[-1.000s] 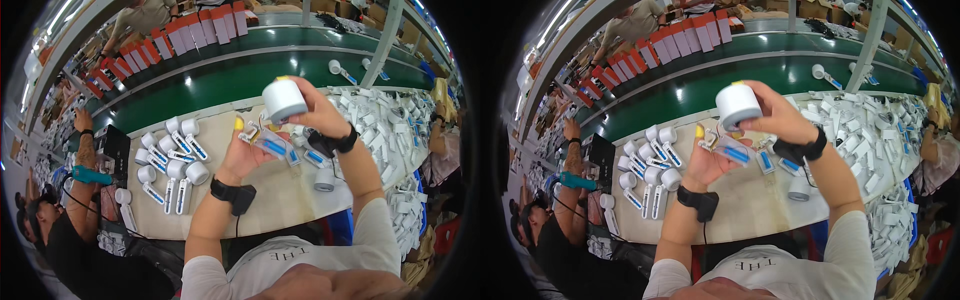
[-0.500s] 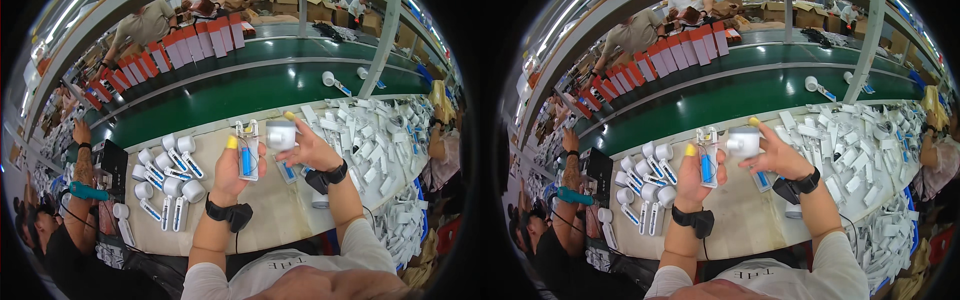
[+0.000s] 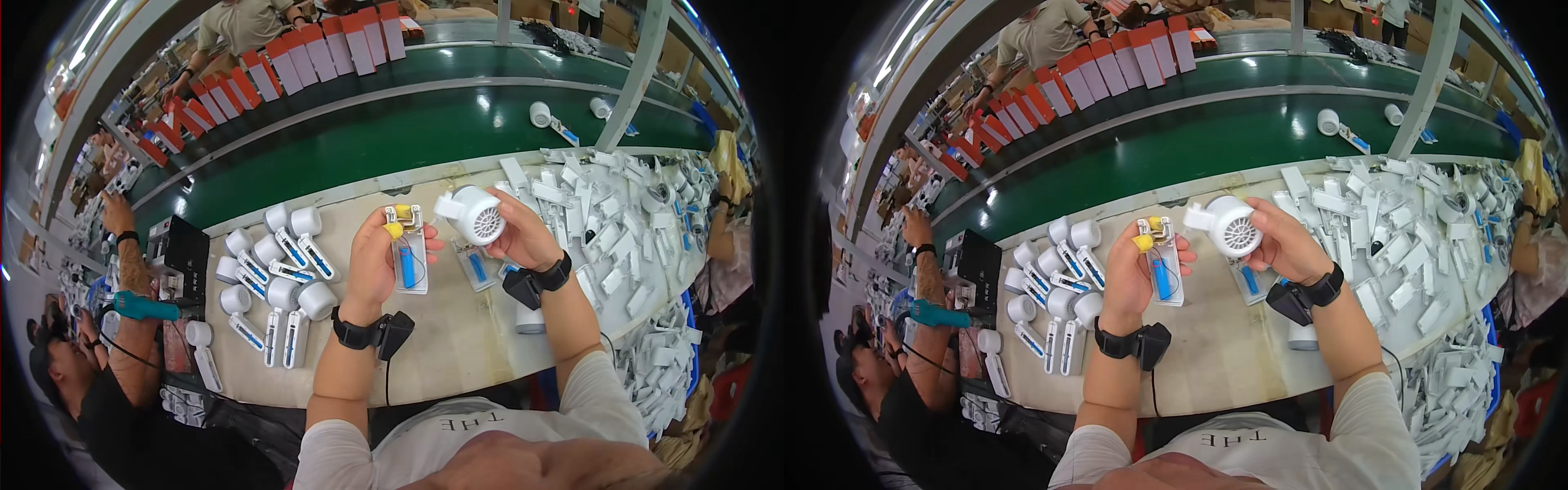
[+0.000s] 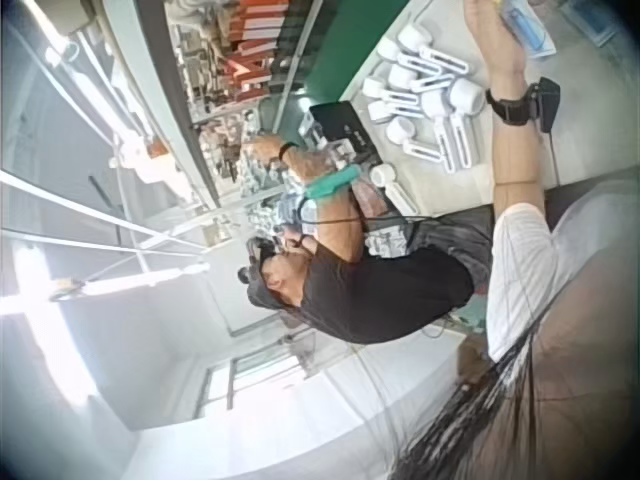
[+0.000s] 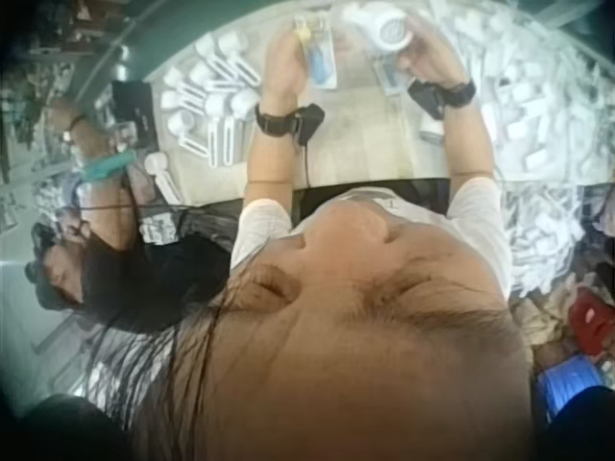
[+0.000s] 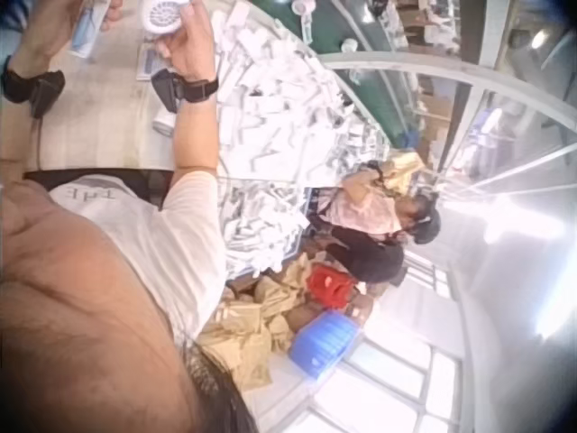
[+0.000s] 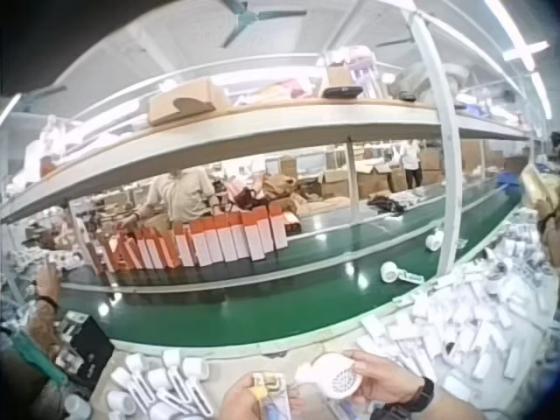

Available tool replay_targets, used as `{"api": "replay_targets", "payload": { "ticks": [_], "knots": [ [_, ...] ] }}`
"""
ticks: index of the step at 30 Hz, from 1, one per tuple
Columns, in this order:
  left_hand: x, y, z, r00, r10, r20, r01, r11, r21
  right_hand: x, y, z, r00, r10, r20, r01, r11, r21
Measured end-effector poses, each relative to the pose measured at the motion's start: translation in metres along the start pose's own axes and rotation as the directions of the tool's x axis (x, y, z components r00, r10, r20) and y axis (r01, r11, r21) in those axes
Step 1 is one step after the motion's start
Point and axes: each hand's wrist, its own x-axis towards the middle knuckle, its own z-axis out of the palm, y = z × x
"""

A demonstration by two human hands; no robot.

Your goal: Manually assembling components and applying adhesive labels to small handheld electronic fans on a factory production line.

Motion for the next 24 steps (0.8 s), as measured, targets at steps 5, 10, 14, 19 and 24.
{"api": "replay_targets", "payload": {
  "ticks": [5, 10, 14, 19, 24],
  "knots": [
    [0.001, -0.009, 0.002, 0.996, -0.081, -0.045, 0.087, 0.985, 0.147, -0.001, 0.002, 0.012, 0.967, -0.195, -0.165, 0.127, 0.928, -0.35],
    [0.003, -0.005, 0.004, 0.99, -0.136, -0.044, 0.143, 0.965, 0.219, 0.008, 0.001, 0.003, 0.876, -0.478, 0.056, 0.38, 0.616, -0.69],
    [0.001, -0.008, 0.003, 0.992, -0.1, -0.073, 0.115, 0.961, 0.251, 0.005, -0.003, 0.012, 0.865, -0.498, 0.054, 0.361, 0.545, -0.757],
    [0.005, -0.022, -0.005, 0.992, -0.031, -0.119, 0.091, 0.837, 0.539, -0.004, -0.014, 0.023, 0.919, -0.394, 0.009, 0.249, 0.563, -0.788],
    [-0.003, -0.026, 0.002, 0.997, 0.05, -0.064, 0.015, 0.665, 0.747, -0.001, -0.055, 0.034, 0.947, -0.271, 0.172, 0.271, 0.383, -0.883]
  ]
}}
